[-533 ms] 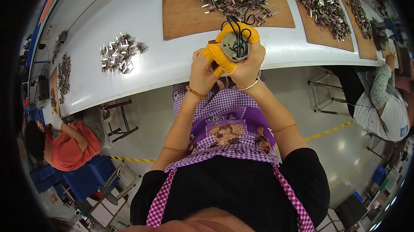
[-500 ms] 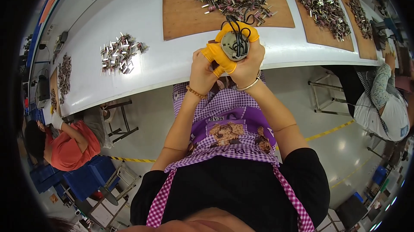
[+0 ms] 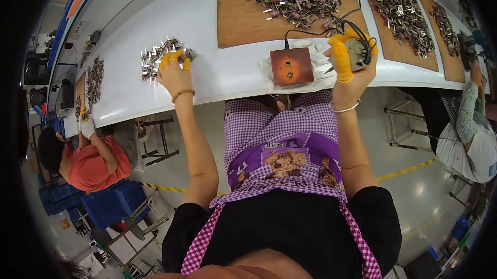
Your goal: Test and sort small metal components using a handheld electronic device on a factory assembly line.
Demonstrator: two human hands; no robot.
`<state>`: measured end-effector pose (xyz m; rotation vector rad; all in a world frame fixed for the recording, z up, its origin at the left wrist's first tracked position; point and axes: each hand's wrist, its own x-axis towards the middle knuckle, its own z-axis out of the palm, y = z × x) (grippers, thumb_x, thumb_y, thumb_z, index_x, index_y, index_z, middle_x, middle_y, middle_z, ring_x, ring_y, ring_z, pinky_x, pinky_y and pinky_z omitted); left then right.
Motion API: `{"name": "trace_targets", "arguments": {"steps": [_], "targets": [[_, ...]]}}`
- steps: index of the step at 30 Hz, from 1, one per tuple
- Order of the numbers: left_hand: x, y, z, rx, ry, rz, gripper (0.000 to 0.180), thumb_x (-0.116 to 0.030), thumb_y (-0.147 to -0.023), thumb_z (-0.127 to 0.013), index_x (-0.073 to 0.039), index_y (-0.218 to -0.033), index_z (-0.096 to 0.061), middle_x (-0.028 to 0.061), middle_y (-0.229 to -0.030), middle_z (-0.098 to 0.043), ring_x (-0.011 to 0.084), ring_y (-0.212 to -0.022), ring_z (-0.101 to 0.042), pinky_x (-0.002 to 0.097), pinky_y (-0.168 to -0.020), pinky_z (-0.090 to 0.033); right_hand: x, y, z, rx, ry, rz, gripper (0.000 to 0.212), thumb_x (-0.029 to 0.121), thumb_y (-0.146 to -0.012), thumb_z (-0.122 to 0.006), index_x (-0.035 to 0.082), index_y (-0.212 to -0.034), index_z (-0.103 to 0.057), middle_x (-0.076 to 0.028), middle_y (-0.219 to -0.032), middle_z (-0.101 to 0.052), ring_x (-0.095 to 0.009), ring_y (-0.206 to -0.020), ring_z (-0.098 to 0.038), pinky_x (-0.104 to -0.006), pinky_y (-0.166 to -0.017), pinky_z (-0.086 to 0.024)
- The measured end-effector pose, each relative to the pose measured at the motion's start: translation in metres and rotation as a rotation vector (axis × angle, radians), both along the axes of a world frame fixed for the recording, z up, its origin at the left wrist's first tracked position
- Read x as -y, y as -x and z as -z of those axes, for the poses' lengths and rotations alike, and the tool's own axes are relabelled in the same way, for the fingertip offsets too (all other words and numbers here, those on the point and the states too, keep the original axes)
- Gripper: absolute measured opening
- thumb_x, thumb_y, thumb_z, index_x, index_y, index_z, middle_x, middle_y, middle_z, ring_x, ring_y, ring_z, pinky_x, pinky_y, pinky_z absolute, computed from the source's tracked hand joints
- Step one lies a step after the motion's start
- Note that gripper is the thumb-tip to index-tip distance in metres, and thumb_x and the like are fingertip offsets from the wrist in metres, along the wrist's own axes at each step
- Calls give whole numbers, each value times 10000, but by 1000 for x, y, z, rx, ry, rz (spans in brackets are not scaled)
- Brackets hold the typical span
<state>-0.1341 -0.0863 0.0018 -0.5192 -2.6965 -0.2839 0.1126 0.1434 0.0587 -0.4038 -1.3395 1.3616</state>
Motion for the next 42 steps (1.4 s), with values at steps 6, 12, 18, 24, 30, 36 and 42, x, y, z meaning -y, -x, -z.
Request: {"name": "trace_targets", "arguments": {"steps": [6, 12, 18, 24, 30, 36, 42], "targets": [[-68, 2, -24, -28, -159, 426, 456, -236, -708, -681, -182, -1148, -574, 65, -1089, -588, 243, -1055, -517, 424, -860, -389, 4, -2, 3, 5, 42, 23, 361, 76, -801, -632, 3, -1116, -470, -129, -870, -595, -177, -615, -575, -242, -577, -456], [-183, -2, -8, -153, -185, 673, 277, -215, -747, -627, -190, -1022, -643, 38, -986, -619, 221, -866, -553, 353, -792, -385, 22, 5, -4, 0, 7, -22, 360, 127, -813, -626, 0, -1119, -487, -134, -843, -594, -179, -592, -558, -240, -546, -429], [-188, 8, -1, -114, -221, 694, 177, -235, -740, -635, -182, -901, -687, -6, -910, -630, 201, -799, -542, 326, -761, -368, 15, -6, 0, 29, 54, -55, 363, 52, -796, -634, 11, -1108, -454, -109, -892, -582, -169, -650, -593, -231, -617, -472], [-139, -9, -17, -203, -284, 663, 126, -260, -716, -667, -166, -800, -660, -17, -960, -622, 192, -851, -534, 332, -798, -352, 6, -6, 5, 42, 23, 19, 367, 123, -809, -631, 2, -1121, -480, -142, -860, -591, -185, -589, -563, -235, -554, -434], [-97, -16, 3, -142, -142, 628, 161, -249, -692, -694, -166, -820, -646, -8, -1121, -579, 190, -1003, -512, 352, -874, -333, 6, -7, 8, 57, 50, -49, 359, 55, -800, -634, 7, -1104, -448, -107, -892, -577, -173, -658, -596, -239, -620, -474], [-93, -5, -4, -176, -89, 735, 233, -262, -686, -699, -167, -891, -644, -13, -1160, -568, 181, -1044, -498, 377, -916, -306, 13, 0, 3, 38, 31, -49, 355, 85, -810, -624, 3, -1115, -460, -127, -882, -583, -183, -634, -582, -240, -592, -457], [-89, 4, -16, -99, 185, 875, 282, -285, -699, -700, -150, -938, -634, -49, -1116, -607, 137, -1024, -532, 372, -936, -295, 20, 4, -2, 33, 12, -40, 356, 116, -817, -613, -5, -1124, -478, -145, -862, -586, -193, -610, -566, -241, -564, -437]]}}
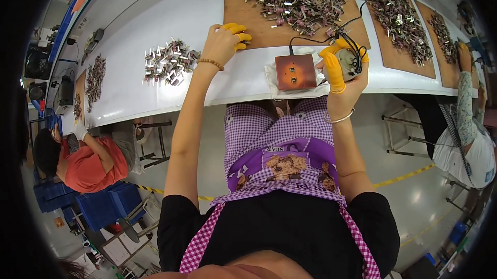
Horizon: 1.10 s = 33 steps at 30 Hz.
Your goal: Test and sort small metal components using a handheld electronic device on a factory assembly line.
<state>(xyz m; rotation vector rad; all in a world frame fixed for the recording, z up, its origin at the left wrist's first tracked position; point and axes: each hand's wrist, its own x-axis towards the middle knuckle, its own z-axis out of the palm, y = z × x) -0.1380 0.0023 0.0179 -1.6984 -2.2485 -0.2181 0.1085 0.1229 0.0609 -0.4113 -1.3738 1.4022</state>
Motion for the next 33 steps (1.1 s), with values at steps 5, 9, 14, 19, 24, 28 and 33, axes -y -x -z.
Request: {"name": "trace_targets", "arguments": {"steps": [5, 9, 14, 19, 24, 28, 33], "targets": [[5, -33, -23, 505, -33, -26, 277, -278, -716, -698, -133, -941, -631, -53, -1042, -643, 117, -974, -568, 366, -949, -291, -7, -4, 3, -16, 20, -40, 352, 54, -804, -620, 5, -1111, -453, -132, -878, -585, -189, -647, -591, -246, -600, -473], [6, -80, -15, 817, -309, 70, 248, -253, -727, -700, -126, -928, -628, -35, -969, -665, 125, -881, -599, 365, -978, -274, -9, -2, -1, -40, 30, -56, 361, 33, -797, -625, 7, -1108, -444, -133, -889, -586, -189, -658, -601, -248, -605, -486], [-9, -133, 3, 1010, -496, 121, 287, -210, -697, -730, -106, -939, -617, -14, -943, -665, 128, -795, -596, 356, -1011, -244, -2, 10, -9, -62, 24, -58, 362, 92, -806, -616, -5, -1119, -461, -143, -869, -584, -193, -631, -583, -245, -568, -464], [-10, -145, 8, 901, -448, 90, 278, -203, -696, -718, -104, -932, -609, -3, -988, -651, 150, -850, -578, 363, -1002, -242, 8, 19, -12, -58, 21, -70, 381, 145, -812, -612, -16, -1128, -473, -148, -845, -582, -195, -609, -566, -240, -538, -441], [-10, -145, 5, 957, -397, 73, 254, -206, -701, -701, -114, -916, -605, 2, -1068, -633, 168, -938, -564, 372, -979, -253, 9, 22, -2, -22, 3, -114, 413, 72, -757, -656, 1, -1120, -472, -128, -923, -593, -185, -709, -583, -247, -643, -461], [-9, -145, 5, 973, -383, 65, 258, -202, -694, -704, -117, -917, -606, 1, -1073, -632, 166, -945, -564, 373, -973, -255, 8, 26, 3, 31, -32, -121, 445, 17, -722, -683, 11, -1113, -470, -116, -963, -598, -179, -760, -593, -256, -706, -481], [-7, -145, 2, 987, -389, 65, 260, -203, -689, -707, -119, -915, -608, -1, -1068, -633, 162, -950, -564, 368, -967, -259, 9, 29, 5, 82, -69, -130, 414, 44, -762, -654, -8, -1117, -447, -139, -852, -584, -192, -628, -583, -257, -586, -485]]}}
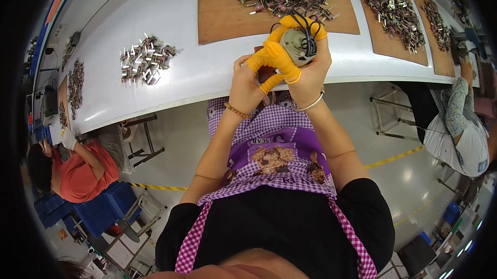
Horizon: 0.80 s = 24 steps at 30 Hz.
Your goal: Test and sort small metal components using a handheld electronic device on a factory assembly line.
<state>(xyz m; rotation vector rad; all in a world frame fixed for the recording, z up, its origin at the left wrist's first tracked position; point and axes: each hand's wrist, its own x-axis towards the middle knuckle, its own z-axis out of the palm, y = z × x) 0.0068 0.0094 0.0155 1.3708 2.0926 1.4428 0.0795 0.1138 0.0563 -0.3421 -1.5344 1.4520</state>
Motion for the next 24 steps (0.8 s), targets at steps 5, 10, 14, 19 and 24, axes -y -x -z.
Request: {"name": "trace_targets", "arguments": {"steps": [5, 10, 14, 19, 24], "targets": [[1, 0, 0, 3, -14, -13, 257, -198, -685, -708, -120, -909, -610, -5, -1059, -635, 158, -950, -564, 360, -961, -262, 0, 0, 2, -1, -47, -27, 419, 16, -756, -651, -4, -1121, -446, -142, -853, -584, -195, -647, -589, -257, -607, -493], [0, 0, 1, 14, -8, -9, 253, -193, -684, -708, -120, -905, -611, -7, -1054, -637, 155, -957, -564, 355, -957, -265, 1, -1, 0, -15, -24, -8, 417, 4, -755, -644, 2, -1123, -446, -142, -855, -583, -195, -665, -590, -257, -618, -491], [1, 0, 0, 10, -20, -7, 254, -194, -683, -710, -119, -904, -610, -3, -1061, -635, 156, -965, -563, 355, -955, -267, 1, 1, 1, -25, 13, -45, 422, 7, -749, -649, 3, -1120, -449, -139, -859, -583, -195, -670, -587, -264, -625, -491], [1, 0, 1, 6, -19, -7, 288, -206, -683, -710, -115, -940, -616, 3, -1056, -635, 160, -934, -565, 355, -949, -270, 5, 3, -3, 9, 86, -25, 494, -1, -661, -732, 19, -1096, -498, -92, -1000, -613, -179, -840, -615, -251, -732, -490], [0, 0, 3, -14, -33, -17, 330, -210, -686, -707, -113, -988, -619, 5, -1050, -636, 166, -889, -563, 354, -940, -275, 11, 6, -6, -81, 2, -59, 497, 21, -643, -754, 8, -1076, -510, -109, -955, -630, -171, -760, -630, -242, -655, -502]]}}
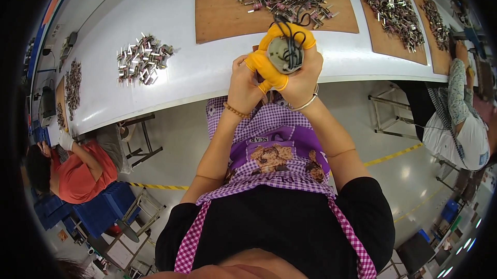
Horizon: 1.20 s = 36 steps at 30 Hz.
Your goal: Test and sort small metal components using a handheld electronic device on a factory assembly line.
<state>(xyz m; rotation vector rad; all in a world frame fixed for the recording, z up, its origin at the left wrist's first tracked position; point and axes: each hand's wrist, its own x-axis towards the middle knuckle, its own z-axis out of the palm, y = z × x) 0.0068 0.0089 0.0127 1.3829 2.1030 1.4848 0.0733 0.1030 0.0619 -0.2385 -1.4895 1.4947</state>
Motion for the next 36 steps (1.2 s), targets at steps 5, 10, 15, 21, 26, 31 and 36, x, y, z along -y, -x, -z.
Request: {"name": "trace_targets", "arguments": {"steps": [5, 10, 15, 21, 26, 31, 36], "targets": [[0, 1, 4, -33, -105, -14, 362, -209, -683, -708, -113, -1020, -619, 7, -996, -648, 165, -839, -552, 348, -931, -279, -1, 0, 8, 37, -298, -27, 489, -47, -672, -681, 9, -1103, -456, -128, -882, -592, -196, -719, -585, -280, -655, -497], [3, 1, 0, 0, -27, -13, 360, -205, -678, -713, -113, -1013, -618, 12, -942, -653, 168, -810, -549, 333, -926, -278, 0, 2, 6, 107, -303, 96, 515, 19, -645, -738, 5, -1091, -480, -112, -879, -615, -178, -714, -603, -258, -639, -498], [6, 2, 3, 236, -163, -1, 293, -197, -680, -710, -106, -944, -622, 7, -910, -653, 181, -756, -549, 303, -846, -358, -1, -5, 11, -35, 25, 129, 533, 63, -653, -771, 10, -1103, -491, -82, -889, -620, -168, -668, -605, -228, -626, -492], [54, 78, 12, -325, 35, -341, 173, -207, -716, -663, -118, -858, -618, -13, -988, -647, 200, -808, -580, 315, -799, -417, 4, -30, -16, -23, -45, 165, 346, 50, -809, -605, -5, -1118, -459, -133, -858, -587, -179, -617, -577, -256, -594, -469], [101, 166, 37, -682, 412, -528, 245, -212, -784, -601, -146, -1019, -584, -8, -1172, -590, 219, -1192, -466, 446, -990, -258, 10, -49, -13, 19, -19, 145, 321, 70, -826, -588, -4, -1114, -467, -128, -853, -583, -178, -612, -573, -246, -578, -458], [120, 213, 40, -591, 454, -530, 264, -177, -802, -580, -146, -1064, -577, 23, -1268, -524, 242, -1268, -388, 456, -1040, -222, 7, -60, -16, -11, 12, 173, 321, 79, -826, -589, -5, -1112, -473, -122, -848, -579, -177, -608, -568, -245, -572, -456], [104, 220, 30, -824, 473, -719, 322, -126, -793, -571, -119, -1115, -566, 99, -1265, -511, 294, -1229, -412, 442, -1022, -282, -8, -67, -10, -54, 70, 188, 338, 70, -810, -610, -4, -1112, -476, -115, -851, -580, -172, -613, -570, -239, -582, -460]]}}
